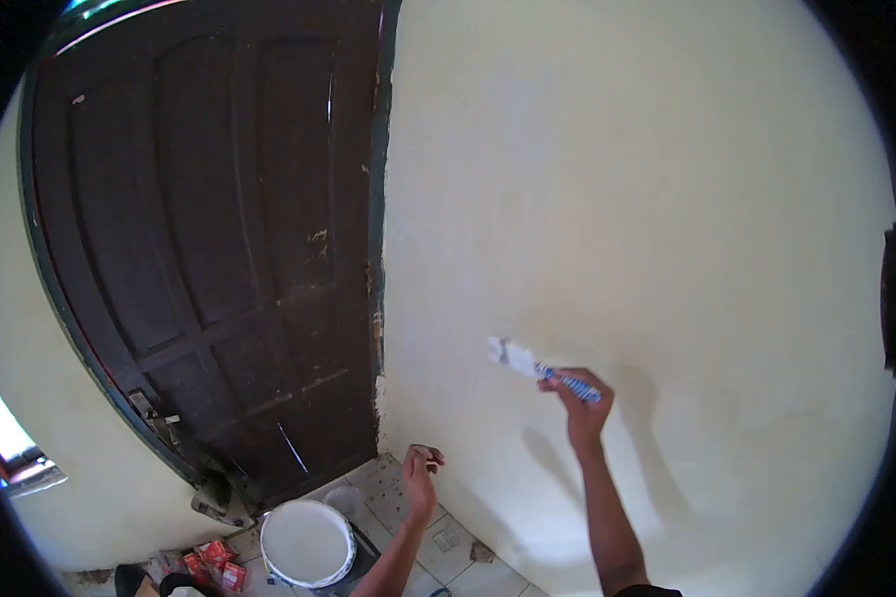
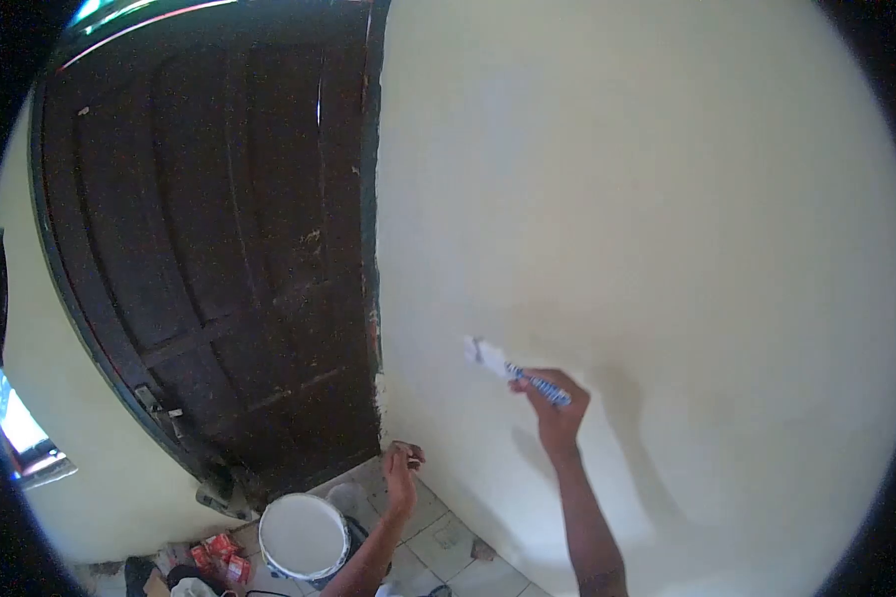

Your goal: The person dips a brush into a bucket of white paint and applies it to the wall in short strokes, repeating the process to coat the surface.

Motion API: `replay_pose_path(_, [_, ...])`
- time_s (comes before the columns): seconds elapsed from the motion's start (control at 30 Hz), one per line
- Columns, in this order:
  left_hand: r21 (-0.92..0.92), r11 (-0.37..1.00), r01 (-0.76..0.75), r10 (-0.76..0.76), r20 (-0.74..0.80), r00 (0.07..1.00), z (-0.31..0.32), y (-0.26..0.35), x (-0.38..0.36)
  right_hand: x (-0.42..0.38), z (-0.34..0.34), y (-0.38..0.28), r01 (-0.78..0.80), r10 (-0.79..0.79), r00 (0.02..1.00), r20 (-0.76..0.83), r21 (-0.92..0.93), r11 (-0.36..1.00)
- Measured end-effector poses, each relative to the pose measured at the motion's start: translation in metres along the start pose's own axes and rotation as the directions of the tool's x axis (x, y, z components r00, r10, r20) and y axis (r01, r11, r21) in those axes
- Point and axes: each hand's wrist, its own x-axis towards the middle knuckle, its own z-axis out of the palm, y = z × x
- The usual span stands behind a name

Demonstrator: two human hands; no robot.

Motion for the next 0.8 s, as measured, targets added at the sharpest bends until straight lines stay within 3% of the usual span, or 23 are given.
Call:
replay_pose_path(0.03, [-0.008, 1.0, -0.014, 0.014, 0.007, 1.0, 0.007, 0.005, 0.003, 0.021, -0.004, -0.019, 0.048, -0.048, 0.999, 0.025, -0.027, 0.998])
replay_pose_path(0.1, [0.11, 0.992, -0.063, 0.038, 0.213, 0.976, 0.021, 0.014, 0.017, 0.064, -0.007, -0.059, 0.154, -0.149, 0.987, 0.059, -0.085, 0.984])
replay_pose_path(0.3, [0.032, 0.992, -0.122, 0.105, 0.319, 0.942, 0.076, 0.039, 0.065, 0.173, 0.014, -0.17, 0.424, -0.399, 0.906, 0.142, -0.32, 0.847])
replay_pose_path(0.37, [0.111, 0.976, -0.19, 0.134, 0.382, 0.915, 0.095, 0.052, 0.081, 0.194, 0.027, -0.197, 0.587, -0.516, 0.805, 0.293, -0.518, 0.622])
replay_pose_path(0.4, [0.184, 0.948, -0.259, 0.155, 0.444, 0.883, 0.104, 0.058, 0.089, 0.202, 0.042, -0.215, 0.585, -0.518, 0.804, 0.293, -0.549, 0.597])
replay_pose_path(0.47, [0.252, 0.926, -0.282, 0.129, 0.491, 0.861, 0.108, 0.066, 0.098, 0.219, 0.068, -0.236, 0.732, -0.551, 0.55, 0.627, -0.68, -0.043])
replay_pose_path(0.5, [0.326, 0.89, -0.317, 0.107, 0.527, 0.843, 0.11, 0.069, 0.105, 0.229, 0.074, -0.239, 0.73, -0.553, 0.545, 0.63, -0.681, -0.058])
replay_pose_path(0.57, [0.265, 0.903, -0.339, 0.153, 0.539, 0.829, 0.112, 0.066, 0.116, 0.245, 0.081, -0.246, 0.717, -0.462, 0.445, 0.767, -0.614, -0.33])
replay_pose_path(0.6, [0.215, 0.913, -0.347, 0.185, 0.541, 0.821, 0.113, 0.064, 0.12, 0.252, 0.085, -0.247, 0.712, -0.458, 0.446, 0.769, -0.615, -0.339])
replay_pose_path(0.67, [0.194, 0.925, -0.326, 0.18, 0.532, 0.827, 0.115, 0.062, 0.127, 0.258, 0.092, -0.248, 0.643, -0.361, 0.458, 0.812, -0.583, -0.496])
replay_pose_path(0.8, [0.127, 0.957, -0.259, 0.158, 0.521, 0.839, 0.117, 0.05, 0.133, 0.271, 0.095, -0.235, 0.577, -0.255, 0.51, 0.821, -0.547, -0.606])
